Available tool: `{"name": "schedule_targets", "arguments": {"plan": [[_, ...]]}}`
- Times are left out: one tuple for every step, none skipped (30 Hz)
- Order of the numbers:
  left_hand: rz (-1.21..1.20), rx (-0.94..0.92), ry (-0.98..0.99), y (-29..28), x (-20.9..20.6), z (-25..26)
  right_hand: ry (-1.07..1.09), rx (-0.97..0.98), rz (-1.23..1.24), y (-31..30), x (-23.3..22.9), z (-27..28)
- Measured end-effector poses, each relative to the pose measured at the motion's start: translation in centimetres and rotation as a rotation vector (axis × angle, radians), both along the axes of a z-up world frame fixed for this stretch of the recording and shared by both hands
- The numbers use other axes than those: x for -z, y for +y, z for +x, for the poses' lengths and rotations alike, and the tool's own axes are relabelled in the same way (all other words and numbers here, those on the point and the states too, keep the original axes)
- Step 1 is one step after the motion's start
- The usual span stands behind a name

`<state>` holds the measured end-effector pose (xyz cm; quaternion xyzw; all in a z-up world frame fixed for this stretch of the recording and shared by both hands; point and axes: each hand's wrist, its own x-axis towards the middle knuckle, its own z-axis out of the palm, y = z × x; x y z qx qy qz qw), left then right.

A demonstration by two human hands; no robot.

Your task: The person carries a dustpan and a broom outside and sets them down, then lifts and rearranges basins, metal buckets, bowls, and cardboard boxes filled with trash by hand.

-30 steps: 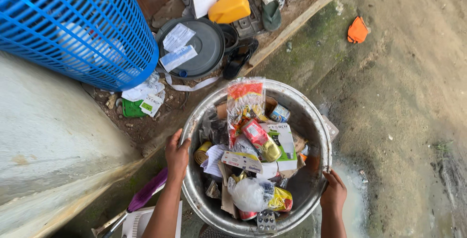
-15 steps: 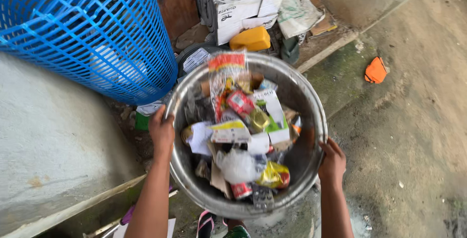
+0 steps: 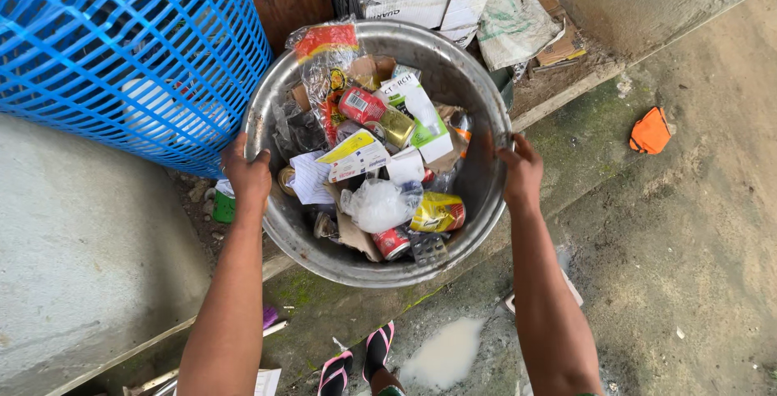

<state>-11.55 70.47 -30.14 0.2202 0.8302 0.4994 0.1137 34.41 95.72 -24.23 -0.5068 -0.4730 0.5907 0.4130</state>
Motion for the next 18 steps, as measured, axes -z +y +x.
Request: {"name": "schedule_targets", "arguments": {"plan": [[-0.002, 0.054, 0.132, 0.4, 0.7, -0.2, 0.001, 0.002, -0.003, 0.8, 0.0, -0.4], [-0.005, 0.109, 0.264, 0.7, 1.3, -0.4, 0.013, 0.017, 0.000, 1.5, -0.2, -0.8], [0.000, 0.114, 0.266, 1.0, 1.7, -0.6, 0.024, 0.034, 0.009, 2.2, -0.5, -1.0], [-0.003, 0.076, 0.237, 1.3, 2.1, -0.7, 0.025, 0.040, 0.013, 2.6, -1.0, -1.0], [-0.009, 0.037, 0.205, 1.4, 2.3, -0.7, -0.004, -0.032, 0.030, 2.8, -1.3, -1.0], [-0.008, 0.040, 0.204, 1.6, 2.5, -0.7, -0.033, -0.103, 0.049, 2.9, -1.6, -1.1], [-0.057, 0.051, 0.232, 1.4, 2.6, -0.8, -0.035, -0.100, 0.046, 2.8, -1.7, -1.1], [-0.105, 0.061, 0.260, 1.3, 2.7, -0.7, -0.039, -0.107, 0.048, 2.7, -1.7, -1.1], [-0.105, 0.065, 0.258, 1.3, 2.8, -0.6, -0.044, -0.115, 0.053, 2.7, -1.7, -1.0], [-0.131, 0.072, 0.313, 1.1, 2.9, -0.4, -0.046, -0.112, 0.053, 2.6, -1.5, -0.9], [-0.156, 0.078, 0.369, 0.9, 2.9, -0.3, -0.109, -0.109, 0.056, 2.4, -1.3, -0.8], [-0.156, 0.080, 0.370, 0.7, 2.9, -0.2, -0.172, -0.105, 0.061, 2.3, -1.1, -0.6], [-0.188, 0.085, 0.406, 0.9, 2.8, -0.1, -0.169, -0.103, 0.065, 2.4, -1.0, -0.4], [-0.220, 0.090, 0.442, 1.0, 2.6, -0.1, -0.154, -0.096, 0.056, 2.5, -0.9, -0.2], [-0.220, 0.089, 0.444, 0.9, 2.5, 0.0, -0.140, -0.091, 0.044, 2.4, -0.6, 0.0], [-0.250, 0.083, 0.425, 0.9, 2.3, 0.2, -0.138, -0.092, 0.045, 2.3, -0.4, 0.3], [-0.282, 0.078, 0.404, 0.8, 2.0, 0.5, -0.076, -0.077, 0.012, 2.2, -0.2, 0.5], [-0.282, 0.076, 0.403, 0.7, 1.8, 0.8, -0.014, -0.062, -0.022, 2.0, 0.0, 0.8]]}}
